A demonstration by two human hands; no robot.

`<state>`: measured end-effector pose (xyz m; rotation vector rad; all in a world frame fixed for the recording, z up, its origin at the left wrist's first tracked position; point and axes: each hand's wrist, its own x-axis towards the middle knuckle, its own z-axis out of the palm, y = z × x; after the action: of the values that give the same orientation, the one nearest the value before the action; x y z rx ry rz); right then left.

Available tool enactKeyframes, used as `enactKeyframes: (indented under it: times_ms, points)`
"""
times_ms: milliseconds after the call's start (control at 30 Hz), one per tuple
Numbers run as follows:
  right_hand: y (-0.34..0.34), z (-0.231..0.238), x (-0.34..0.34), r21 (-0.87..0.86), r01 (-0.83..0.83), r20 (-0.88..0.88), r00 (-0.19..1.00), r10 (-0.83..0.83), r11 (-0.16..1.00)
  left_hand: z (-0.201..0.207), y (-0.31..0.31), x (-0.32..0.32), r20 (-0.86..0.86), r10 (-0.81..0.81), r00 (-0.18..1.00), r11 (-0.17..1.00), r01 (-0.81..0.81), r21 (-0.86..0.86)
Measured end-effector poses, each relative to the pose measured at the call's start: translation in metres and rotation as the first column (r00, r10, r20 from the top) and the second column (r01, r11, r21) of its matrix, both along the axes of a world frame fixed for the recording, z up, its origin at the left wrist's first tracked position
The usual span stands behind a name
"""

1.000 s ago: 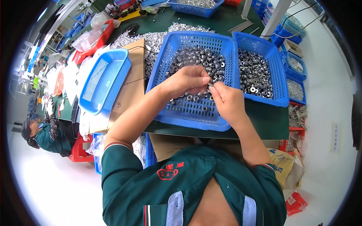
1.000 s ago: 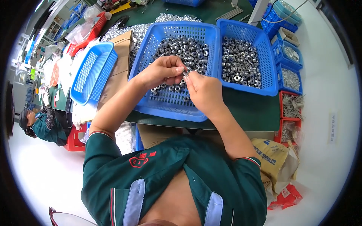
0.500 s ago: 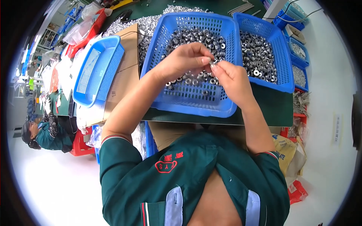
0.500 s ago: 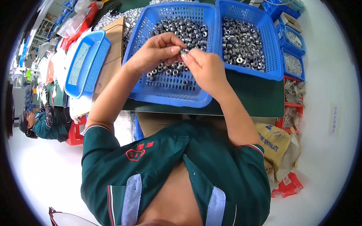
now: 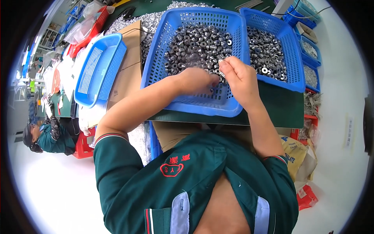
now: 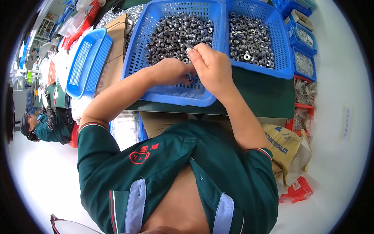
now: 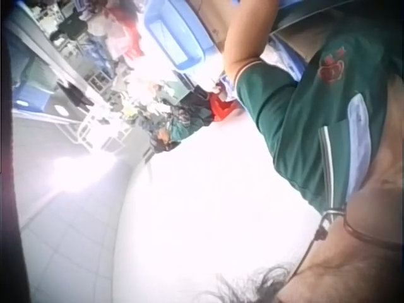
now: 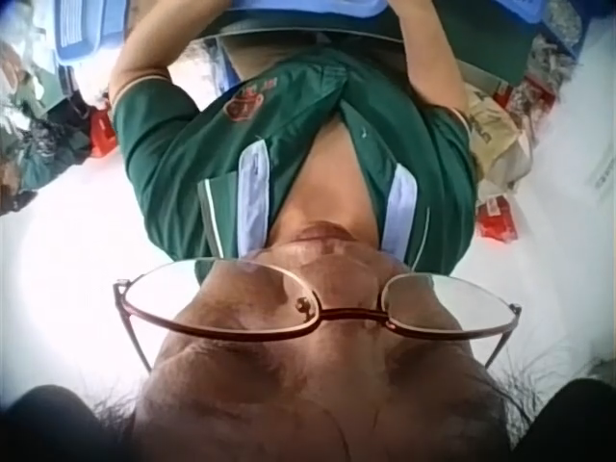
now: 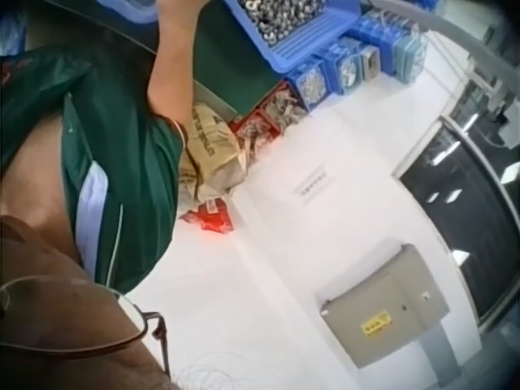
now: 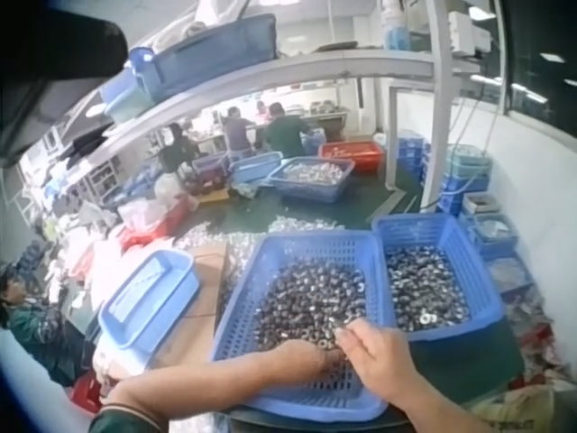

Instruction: The person is manually assembling small metal hardware components (washers and rings) by hand at a workbench.

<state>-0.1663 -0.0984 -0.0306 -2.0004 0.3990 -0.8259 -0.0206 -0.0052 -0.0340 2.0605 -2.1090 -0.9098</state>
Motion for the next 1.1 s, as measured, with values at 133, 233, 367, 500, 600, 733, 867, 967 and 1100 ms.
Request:
enactKeyframes:
  times_ms: [133,233,367,500,600,733,867,967,1100]
  points:
    - [-0.001,0.005,-0.001,0.016,-0.003,-0.03,1.0,0.003,1.0,-0.009,-0.003,-0.003,0.164,-0.145,0.976,0.988,0.134,0.073]
    - [0.0,0.008,-0.001,0.003,-0.003,-0.051,0.999,0.003,1.0,-0.014,-0.005,-0.001,0.186,-0.154,0.97,0.988,0.15,0.034]
    - [0.001,0.005,0.0,0.009,-0.001,0.025,1.0,0.001,1.0,-0.016,-0.007,0.021,-0.715,0.107,0.691,0.988,-0.153,-0.001]
    - [0.003,0.013,-0.007,0.169,-0.005,-0.008,1.0,0.006,0.986,0.029,-0.001,0.028,-0.941,0.336,-0.027,0.907,-0.259,0.331]
    - [0.003,0.013,-0.005,0.129,-0.017,-0.001,1.0,0.017,0.991,0.029,0.002,0.034,-0.947,0.292,-0.13,0.894,-0.314,0.319]
    - [0.0,0.007,-0.004,0.027,-0.017,-0.088,0.996,0.019,0.999,0.03,0.0,0.033,-0.955,0.289,-0.072,0.88,-0.373,0.294]
    - [0.004,0.014,-0.002,0.026,-0.028,-0.104,0.994,0.031,0.999,0.028,0.0,0.03,-0.963,0.271,0.008,0.882,-0.402,0.245]
    - [0.004,0.012,-0.001,-0.021,-0.003,-0.085,0.996,0.001,1.0,0.027,0.002,0.028,-0.972,0.211,0.105,0.891,-0.431,0.146]
    - [0.007,0.013,-0.001,-0.291,0.0,-0.178,0.983,-0.054,0.957,0.024,0.004,0.03,-0.944,0.215,0.252,0.888,-0.453,0.081]
